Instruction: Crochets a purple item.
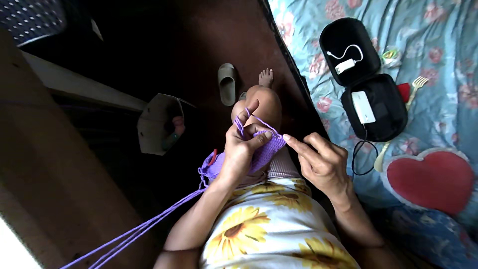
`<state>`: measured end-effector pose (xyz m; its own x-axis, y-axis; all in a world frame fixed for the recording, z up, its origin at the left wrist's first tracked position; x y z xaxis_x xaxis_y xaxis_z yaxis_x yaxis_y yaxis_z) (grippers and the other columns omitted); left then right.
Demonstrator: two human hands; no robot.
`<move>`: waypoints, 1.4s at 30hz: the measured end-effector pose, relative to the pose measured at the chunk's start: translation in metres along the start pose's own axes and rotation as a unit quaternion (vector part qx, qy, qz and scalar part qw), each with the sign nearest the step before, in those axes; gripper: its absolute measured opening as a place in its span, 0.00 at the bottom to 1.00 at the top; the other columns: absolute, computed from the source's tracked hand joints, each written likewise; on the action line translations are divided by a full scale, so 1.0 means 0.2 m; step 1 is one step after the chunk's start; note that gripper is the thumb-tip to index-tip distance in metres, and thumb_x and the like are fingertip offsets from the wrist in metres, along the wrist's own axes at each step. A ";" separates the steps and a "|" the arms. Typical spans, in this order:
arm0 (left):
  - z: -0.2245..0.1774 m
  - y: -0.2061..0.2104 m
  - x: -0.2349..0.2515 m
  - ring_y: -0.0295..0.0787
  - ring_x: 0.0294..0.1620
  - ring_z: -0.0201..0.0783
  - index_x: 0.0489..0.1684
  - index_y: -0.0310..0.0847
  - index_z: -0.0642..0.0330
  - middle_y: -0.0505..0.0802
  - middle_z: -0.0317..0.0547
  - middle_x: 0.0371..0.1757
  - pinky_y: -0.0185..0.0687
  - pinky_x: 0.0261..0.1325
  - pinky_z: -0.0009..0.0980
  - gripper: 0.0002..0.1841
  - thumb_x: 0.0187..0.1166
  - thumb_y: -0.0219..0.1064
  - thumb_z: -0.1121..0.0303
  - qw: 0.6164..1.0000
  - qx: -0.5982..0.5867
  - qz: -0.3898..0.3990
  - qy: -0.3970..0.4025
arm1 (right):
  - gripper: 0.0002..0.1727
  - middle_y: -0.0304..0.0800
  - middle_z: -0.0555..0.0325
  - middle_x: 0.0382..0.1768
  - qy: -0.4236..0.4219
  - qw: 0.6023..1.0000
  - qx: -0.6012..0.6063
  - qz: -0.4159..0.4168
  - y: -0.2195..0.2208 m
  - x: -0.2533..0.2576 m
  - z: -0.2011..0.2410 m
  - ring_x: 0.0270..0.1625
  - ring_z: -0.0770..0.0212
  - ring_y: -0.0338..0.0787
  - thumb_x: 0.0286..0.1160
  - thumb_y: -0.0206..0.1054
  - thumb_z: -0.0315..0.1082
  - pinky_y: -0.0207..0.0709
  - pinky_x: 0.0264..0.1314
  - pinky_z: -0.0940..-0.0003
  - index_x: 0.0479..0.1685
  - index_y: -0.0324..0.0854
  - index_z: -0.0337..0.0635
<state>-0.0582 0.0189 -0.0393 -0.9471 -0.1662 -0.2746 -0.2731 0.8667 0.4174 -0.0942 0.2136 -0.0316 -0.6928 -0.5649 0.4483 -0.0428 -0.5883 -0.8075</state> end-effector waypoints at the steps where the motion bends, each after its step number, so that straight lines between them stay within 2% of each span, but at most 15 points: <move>1: 0.00 0.00 0.00 0.91 0.29 0.28 0.88 0.62 0.55 0.95 0.42 0.37 0.89 0.36 0.24 0.37 0.74 0.65 0.84 1.000 0.000 0.001 -0.002 | 0.18 0.80 0.53 0.27 0.000 1.000 0.008 -0.001 0.00 0.00 0.00 0.24 0.60 0.79 0.75 0.65 0.25 0.66 0.22 0.70 0.57 0.95 0.50; 10: 0.00 0.00 0.01 0.91 0.27 0.28 0.83 0.69 0.54 0.95 0.42 0.32 0.88 0.35 0.24 0.35 0.72 0.65 0.85 0.996 -0.048 -0.019 -0.067 | 0.18 0.81 0.52 0.27 -0.013 1.000 0.016 -0.010 0.01 -0.01 -0.03 0.25 0.60 0.78 0.74 0.65 0.25 0.66 0.23 0.70 0.56 0.96 0.50; 15: 0.00 0.01 0.01 0.90 0.26 0.28 0.85 0.66 0.55 0.94 0.42 0.31 0.88 0.34 0.24 0.36 0.72 0.66 0.86 0.998 -0.038 -0.020 -0.048 | 0.19 0.80 0.53 0.26 -0.003 1.000 -0.016 -0.003 -0.01 -0.01 -0.01 0.24 0.59 0.78 0.74 0.64 0.25 0.65 0.21 0.69 0.56 0.96 0.51; 21: 0.02 0.01 0.00 0.91 0.27 0.28 0.86 0.64 0.54 0.96 0.42 0.35 0.89 0.34 0.24 0.36 0.74 0.65 0.85 1.000 -0.014 -0.011 -0.015 | 0.18 0.80 0.53 0.26 0.009 0.999 -0.032 0.011 -0.01 0.00 0.02 0.23 0.58 0.78 0.74 0.65 0.26 0.65 0.20 0.69 0.57 0.95 0.51; 26: 0.02 0.00 0.01 0.90 0.28 0.28 0.84 0.67 0.56 0.94 0.41 0.32 0.88 0.35 0.25 0.34 0.74 0.64 0.84 0.998 -0.043 -0.007 -0.050 | 0.18 0.81 0.52 0.27 0.015 1.000 0.023 -0.006 0.02 -0.01 0.00 0.24 0.60 0.79 0.73 0.65 0.25 0.67 0.21 0.69 0.56 0.96 0.50; 30: 0.02 0.00 0.02 0.91 0.30 0.29 0.83 0.69 0.54 0.95 0.42 0.35 0.89 0.36 0.25 0.34 0.73 0.63 0.84 0.991 -0.085 -0.002 -0.103 | 0.18 0.84 0.54 0.29 0.044 0.990 0.130 -0.013 0.04 -0.03 -0.04 0.27 0.68 0.79 0.72 0.64 0.24 0.70 0.27 0.77 0.53 0.96 0.46; 33: 0.03 0.00 0.02 0.91 0.31 0.28 0.85 0.67 0.52 0.95 0.42 0.35 0.88 0.37 0.24 0.35 0.74 0.63 0.84 0.991 -0.084 0.002 -0.100 | 0.18 0.83 0.56 0.30 0.063 0.983 0.170 -0.017 0.06 -0.04 -0.05 0.29 0.72 0.79 0.72 0.64 0.23 0.71 0.29 0.81 0.53 0.96 0.45; 36: 0.05 0.01 -0.01 0.91 0.30 0.28 0.91 0.55 0.50 0.96 0.41 0.37 0.88 0.37 0.23 0.41 0.75 0.64 0.84 1.000 -0.007 0.001 0.007 | 0.17 0.83 0.56 0.31 0.091 0.977 0.190 -0.019 0.07 -0.04 -0.03 0.30 0.74 0.79 0.72 0.65 0.22 0.72 0.31 0.84 0.54 0.95 0.43; 38: 0.10 0.04 -0.03 0.91 0.32 0.27 0.93 0.46 0.55 0.95 0.38 0.40 0.89 0.39 0.23 0.46 0.72 0.66 0.85 0.986 0.071 -0.010 0.151 | 0.16 0.83 0.57 0.31 0.116 0.974 0.193 -0.017 0.07 -0.03 0.01 0.30 0.75 0.78 0.73 0.65 0.22 0.72 0.31 0.85 0.54 0.95 0.42; 39: 0.14 0.05 -0.04 0.90 0.35 0.27 0.94 0.43 0.58 0.94 0.37 0.41 0.89 0.42 0.24 0.47 0.72 0.67 0.85 0.967 0.114 -0.009 0.228 | 0.16 0.83 0.58 0.32 0.134 0.971 0.198 -0.013 0.07 -0.03 0.03 0.31 0.76 0.79 0.74 0.65 0.23 0.73 0.32 0.85 0.55 0.95 0.41; 40: 0.18 0.06 -0.04 0.90 0.37 0.27 0.93 0.45 0.58 0.93 0.38 0.43 0.89 0.45 0.26 0.45 0.74 0.67 0.83 0.943 0.153 -0.007 0.297 | 0.16 0.84 0.59 0.33 0.157 0.964 0.215 -0.009 0.06 -0.02 0.05 0.32 0.78 0.80 0.74 0.66 0.23 0.74 0.33 0.87 0.55 0.94 0.41; 42: 0.25 0.06 -0.05 0.90 0.39 0.30 0.89 0.55 0.52 0.93 0.41 0.44 0.89 0.47 0.28 0.38 0.77 0.66 0.80 0.901 0.197 -0.005 0.385 | 0.16 0.88 0.60 0.38 0.217 0.928 0.303 0.007 0.05 0.01 0.08 0.35 0.79 0.84 0.75 0.67 0.23 0.80 0.39 0.88 0.58 0.92 0.38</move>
<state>-0.0437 0.0555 -0.0749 -0.8224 -0.3206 0.4701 -0.3451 0.9379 0.0360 -0.0842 0.1966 -0.0330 -0.9206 -0.3660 0.1363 0.2898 -0.8741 -0.3898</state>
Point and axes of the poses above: each hand's wrist, its own x-axis towards the middle knuckle, its own y-axis out of the palm, z = x × y, the point moved 1 cm from there along x, towards the middle knuckle
